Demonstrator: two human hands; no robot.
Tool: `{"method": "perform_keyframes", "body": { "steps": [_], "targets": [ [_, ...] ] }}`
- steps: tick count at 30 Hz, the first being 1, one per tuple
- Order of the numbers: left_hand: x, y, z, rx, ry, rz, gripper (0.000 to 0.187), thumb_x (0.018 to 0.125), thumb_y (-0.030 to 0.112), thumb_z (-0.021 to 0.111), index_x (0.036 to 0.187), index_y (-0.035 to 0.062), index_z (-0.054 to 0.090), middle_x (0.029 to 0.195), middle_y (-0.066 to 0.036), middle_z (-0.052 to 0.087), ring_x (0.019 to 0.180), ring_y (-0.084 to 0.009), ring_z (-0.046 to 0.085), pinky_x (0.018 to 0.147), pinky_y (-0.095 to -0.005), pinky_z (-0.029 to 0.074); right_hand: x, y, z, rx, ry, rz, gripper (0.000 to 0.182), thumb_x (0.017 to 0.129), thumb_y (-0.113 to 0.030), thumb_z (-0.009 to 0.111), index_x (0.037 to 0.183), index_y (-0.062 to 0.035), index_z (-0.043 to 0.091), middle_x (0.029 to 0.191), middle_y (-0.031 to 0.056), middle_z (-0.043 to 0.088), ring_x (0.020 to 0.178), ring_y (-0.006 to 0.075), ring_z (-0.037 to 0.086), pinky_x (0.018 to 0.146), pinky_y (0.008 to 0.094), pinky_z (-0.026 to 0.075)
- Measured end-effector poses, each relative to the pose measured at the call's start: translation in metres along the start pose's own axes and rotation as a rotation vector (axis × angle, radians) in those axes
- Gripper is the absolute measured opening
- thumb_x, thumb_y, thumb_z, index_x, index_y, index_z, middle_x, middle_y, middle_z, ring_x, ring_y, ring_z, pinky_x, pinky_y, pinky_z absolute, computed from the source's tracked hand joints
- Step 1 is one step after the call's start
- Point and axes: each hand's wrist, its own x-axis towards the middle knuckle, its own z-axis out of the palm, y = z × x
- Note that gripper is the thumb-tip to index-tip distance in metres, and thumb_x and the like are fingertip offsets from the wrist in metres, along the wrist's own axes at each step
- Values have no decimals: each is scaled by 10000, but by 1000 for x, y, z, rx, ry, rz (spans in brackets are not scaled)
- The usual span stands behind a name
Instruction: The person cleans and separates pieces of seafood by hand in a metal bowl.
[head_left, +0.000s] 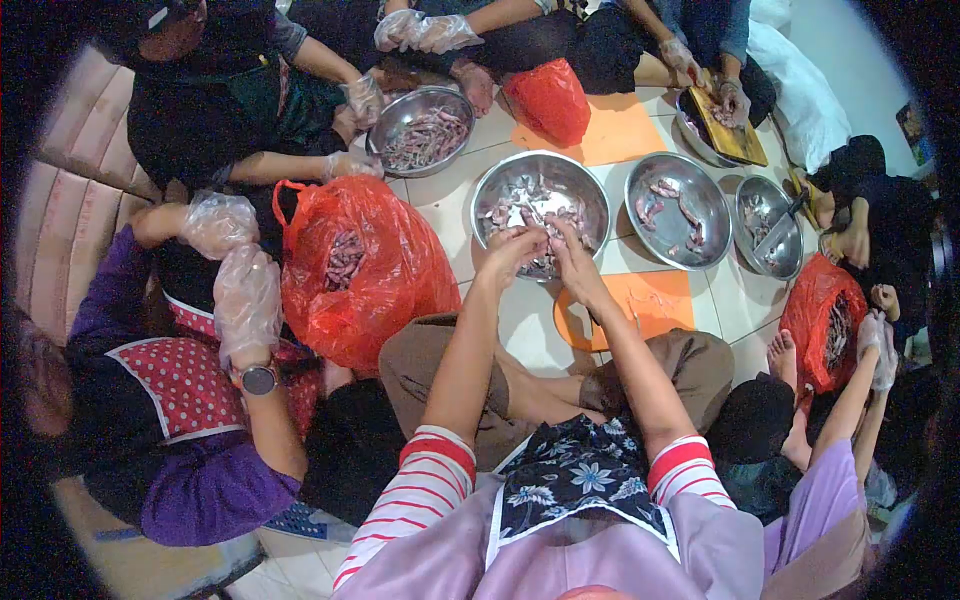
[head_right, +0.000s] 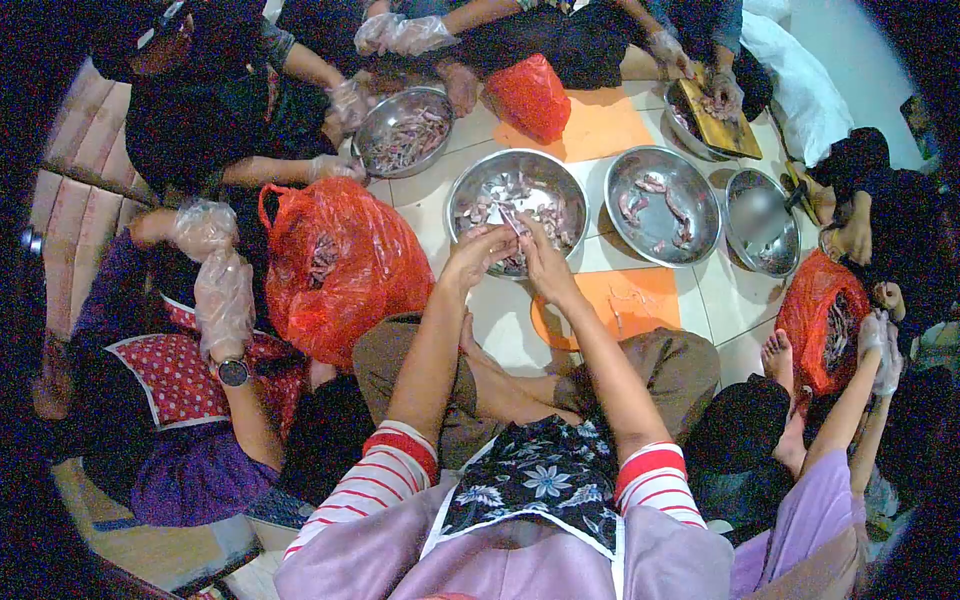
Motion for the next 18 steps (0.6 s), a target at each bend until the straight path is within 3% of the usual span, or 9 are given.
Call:
{"method": "perform_keyframes", "body": {
  "steps": [6,10,12,15,16,18],
  "targets": [
    [-5,-3,2,153,18,-78,184,760,115,651,885,-1,583,832,-66,605,761,-164,602,742,-282,512,-3,7,11,-42,56,90,302,933,-328,303,1095,-86,383,936,259,552,929,426,529,770,451,399],
    [-8,-3,7,191,-24,-138,189,764,117,648,901,1,589,856,-70,613,760,-161,604,734,-270,508,-3,19,14,-97,82,161,294,933,-317,296,1055,-60,370,917,256,548,913,437,521,764,456,397],
    [-10,-2,7,235,-40,-174,192,767,114,646,916,6,590,868,-70,616,760,-159,604,727,-266,507,5,27,17,-53,133,169,312,935,-319,310,1085,-54,376,944,248,525,919,370,539,778,405,405],
    [-6,-1,-1,224,-127,-126,171,787,103,621,928,12,593,883,-71,619,763,-155,604,716,-263,502,9,17,4,-9,137,231,310,926,-308,308,1036,-23,362,919,233,546,848,392,552,764,430,406],
    [2,0,-11,257,-46,-41,172,799,108,609,938,9,592,887,-70,618,771,-155,603,717,-263,500,11,18,0,-1,124,208,336,923,-325,328,1078,-29,363,931,212,549,798,327,568,735,389,424],
    [4,3,-16,261,112,99,193,831,115,567,974,-12,586,890,-69,616,793,-154,599,723,-259,494,11,10,-12,109,98,336,354,922,-336,336,1101,-31,362,911,189,554,773,300,562,729,372,428]
  ]
}}
